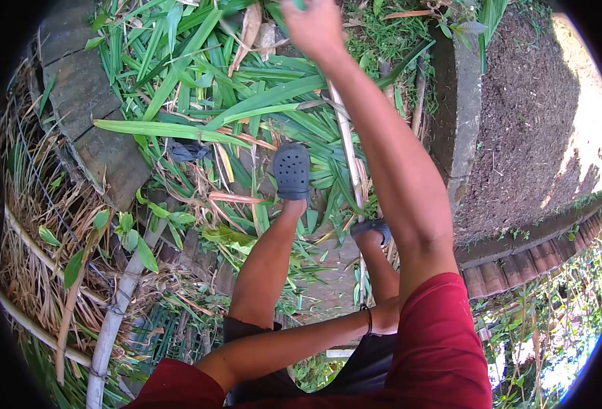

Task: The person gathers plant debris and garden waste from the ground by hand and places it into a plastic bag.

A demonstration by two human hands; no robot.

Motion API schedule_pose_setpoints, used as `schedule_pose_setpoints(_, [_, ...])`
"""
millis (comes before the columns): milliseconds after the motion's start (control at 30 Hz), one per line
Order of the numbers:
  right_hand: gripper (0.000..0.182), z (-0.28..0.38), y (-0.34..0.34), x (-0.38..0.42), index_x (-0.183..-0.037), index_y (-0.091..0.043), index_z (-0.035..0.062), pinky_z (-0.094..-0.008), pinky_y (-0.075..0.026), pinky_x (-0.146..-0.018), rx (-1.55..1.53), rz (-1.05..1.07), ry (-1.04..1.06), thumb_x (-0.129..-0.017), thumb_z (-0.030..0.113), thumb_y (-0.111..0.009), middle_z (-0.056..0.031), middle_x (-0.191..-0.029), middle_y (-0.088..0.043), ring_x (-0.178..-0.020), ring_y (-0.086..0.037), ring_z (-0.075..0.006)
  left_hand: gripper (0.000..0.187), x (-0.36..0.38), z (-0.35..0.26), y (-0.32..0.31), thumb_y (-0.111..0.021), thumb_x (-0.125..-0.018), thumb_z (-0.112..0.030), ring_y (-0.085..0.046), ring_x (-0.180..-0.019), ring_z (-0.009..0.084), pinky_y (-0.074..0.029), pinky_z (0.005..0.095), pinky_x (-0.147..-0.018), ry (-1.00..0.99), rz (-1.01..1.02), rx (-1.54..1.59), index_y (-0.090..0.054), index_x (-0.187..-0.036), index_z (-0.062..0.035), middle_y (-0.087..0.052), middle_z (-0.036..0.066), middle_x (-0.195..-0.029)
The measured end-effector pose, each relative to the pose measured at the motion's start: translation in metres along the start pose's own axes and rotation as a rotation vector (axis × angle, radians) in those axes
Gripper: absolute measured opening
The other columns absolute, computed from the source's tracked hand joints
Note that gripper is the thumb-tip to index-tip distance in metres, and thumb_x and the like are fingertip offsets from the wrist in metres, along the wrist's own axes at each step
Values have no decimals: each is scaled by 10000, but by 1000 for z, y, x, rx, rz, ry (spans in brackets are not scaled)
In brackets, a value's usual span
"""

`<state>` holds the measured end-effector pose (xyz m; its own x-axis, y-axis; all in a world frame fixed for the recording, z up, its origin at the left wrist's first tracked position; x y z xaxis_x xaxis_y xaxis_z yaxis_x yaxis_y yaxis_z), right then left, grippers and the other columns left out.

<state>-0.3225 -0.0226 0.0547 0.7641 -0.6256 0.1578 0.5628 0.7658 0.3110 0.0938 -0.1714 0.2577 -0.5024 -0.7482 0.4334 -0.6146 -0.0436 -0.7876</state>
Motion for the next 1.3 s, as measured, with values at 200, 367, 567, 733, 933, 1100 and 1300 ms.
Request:
schedule_pose_setpoints(200, [850, 152, -176, 29, -1453, -394, -17, -461, -431, -1062, -40, 641, 14, -888, 570, -637, -285, -1390, -477, -1262, -531, -384, 514, -52, 135, -30, -467, -1066, -278, -437, -1344, 198, -399, 360, -1075, -242, -151, 962, -361, -1503, -30, -420, 121, -1522])
schedule_pose_setpoints(367, [935, 136, -162, 91, -1531, -264, 0, -487, -358, -1131, 77, 657, -22, -903, 609, -592, -295, -1516, -278, -1367, -397, -448, 521, -61, 157, -27, -479, -1060, -265, -462, -1318, 216, -393, 364, -1079, -220, -236, 935, -332, -1508, -44, -442, 106, -1493])
schedule_pose_setpoints(567, [589, -18, -29, 183, -1374, -492, 51, -468, -420, -1059, 279, 375, -113, -912, 366, -675, -238, -1325, -477, -1228, -505, -422, 467, -23, 49, -1, -525, -1018, -275, -587, -1184, 348, -439, 414, -1030, -4, -120, -171, -428, -1395, -15, -558, 216, -1332])
schedule_pose_setpoints(733, [505, -164, 59, 230, -1281, -548, 16, -488, -434, -1023, 576, 244, -433, -916, 347, -660, -254, -1245, -562, -1141, -552, -429, 498, -32, 54, -3, -526, -1024, -283, -555, -1253, 375, -456, 431, -1043, -46, -196, 21, -396, -1403, 12, -476, 261, -1405])
schedule_pose_setpoints(933, [487, -219, 78, 297, -1253, -580, 51, -474, -444, -1011, 612, 456, -593, -913, 393, -648, -211, -1219, -610, -1130, -577, -422, 497, -29, 65, -13, -561, -992, -267, -583, -1195, 381, -477, 426, -1005, 89, -166, -65, -418, -1396, -16, -481, 251, -1378])
schedule_pose_setpoints(1100, [496, -225, 106, 330, -1259, -583, 80, -484, -446, -1020, 596, 261, -555, -897, 413, -648, -231, -1228, -595, -1159, -566, -428, 476, -28, 91, -22, -601, -932, -230, -476, -1316, 372, -393, 424, -1104, 149, 5, -353, -524, -1372, -64, -444, 246, -1440])
schedule_pose_setpoints(1300, [502, -196, 135, 386, -1265, -568, 92, -493, -437, -989, 762, 273, -670, -858, 355, -701, -205, -1283, -536, -1171, -515, -400, 449, -8, 90, -43, -583, -936, -308, -425, -1362, 369, -352, 418, -1141, 218, 273, -430, -592, -1333, -98, -423, 237, -1474])
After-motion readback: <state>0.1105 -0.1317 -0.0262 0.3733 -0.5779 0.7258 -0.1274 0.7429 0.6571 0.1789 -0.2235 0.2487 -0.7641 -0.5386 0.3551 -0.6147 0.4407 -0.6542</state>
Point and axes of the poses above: each hand's wrist, its own x-axis away from the middle knuckle, its own y-axis out of the back of the hand, z = x × y, the point moved 10 cm from there along -x, towards the middle knuckle
